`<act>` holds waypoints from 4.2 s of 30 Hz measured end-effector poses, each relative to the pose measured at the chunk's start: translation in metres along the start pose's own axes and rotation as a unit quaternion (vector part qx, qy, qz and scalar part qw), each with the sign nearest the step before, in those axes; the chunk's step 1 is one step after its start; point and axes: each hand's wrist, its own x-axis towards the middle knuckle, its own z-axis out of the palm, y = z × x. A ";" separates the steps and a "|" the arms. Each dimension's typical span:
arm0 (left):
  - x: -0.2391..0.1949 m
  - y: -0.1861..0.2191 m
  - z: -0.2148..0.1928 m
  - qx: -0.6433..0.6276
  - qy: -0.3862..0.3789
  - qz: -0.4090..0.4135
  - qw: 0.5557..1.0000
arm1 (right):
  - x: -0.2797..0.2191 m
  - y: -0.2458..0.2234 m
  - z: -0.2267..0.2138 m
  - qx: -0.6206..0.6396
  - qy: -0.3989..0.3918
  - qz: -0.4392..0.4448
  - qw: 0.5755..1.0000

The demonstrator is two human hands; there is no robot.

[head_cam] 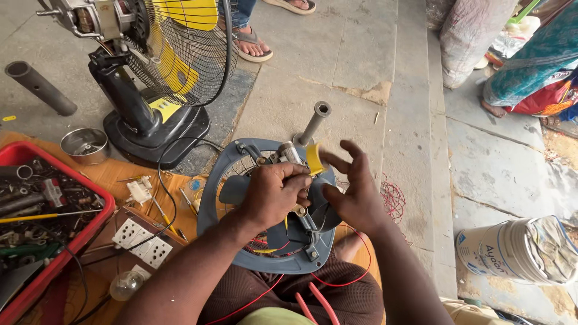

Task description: The person sits on the ground and repairs a disassembled electric fan motor. They strip wire ends, twist connections, and wrap them with yellow electrical tape. The person uses pliers and electrical tape to secure the wiring on the motor.

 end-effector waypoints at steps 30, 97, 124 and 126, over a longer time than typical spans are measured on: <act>0.002 0.019 0.004 0.284 0.063 0.229 0.929 | -0.045 -0.003 0.000 0.503 -0.001 0.011 0.864; 0.008 0.023 -0.011 0.249 0.109 -0.117 0.955 | 0.008 -0.013 0.026 0.041 -0.053 0.101 0.993; 0.019 0.038 -0.028 -0.082 0.077 -0.168 0.979 | 0.025 -0.012 0.020 0.103 -0.057 0.059 0.991; 0.019 0.045 -0.025 -0.044 0.080 -0.170 0.981 | 0.024 -0.010 0.018 0.112 -0.069 0.039 0.991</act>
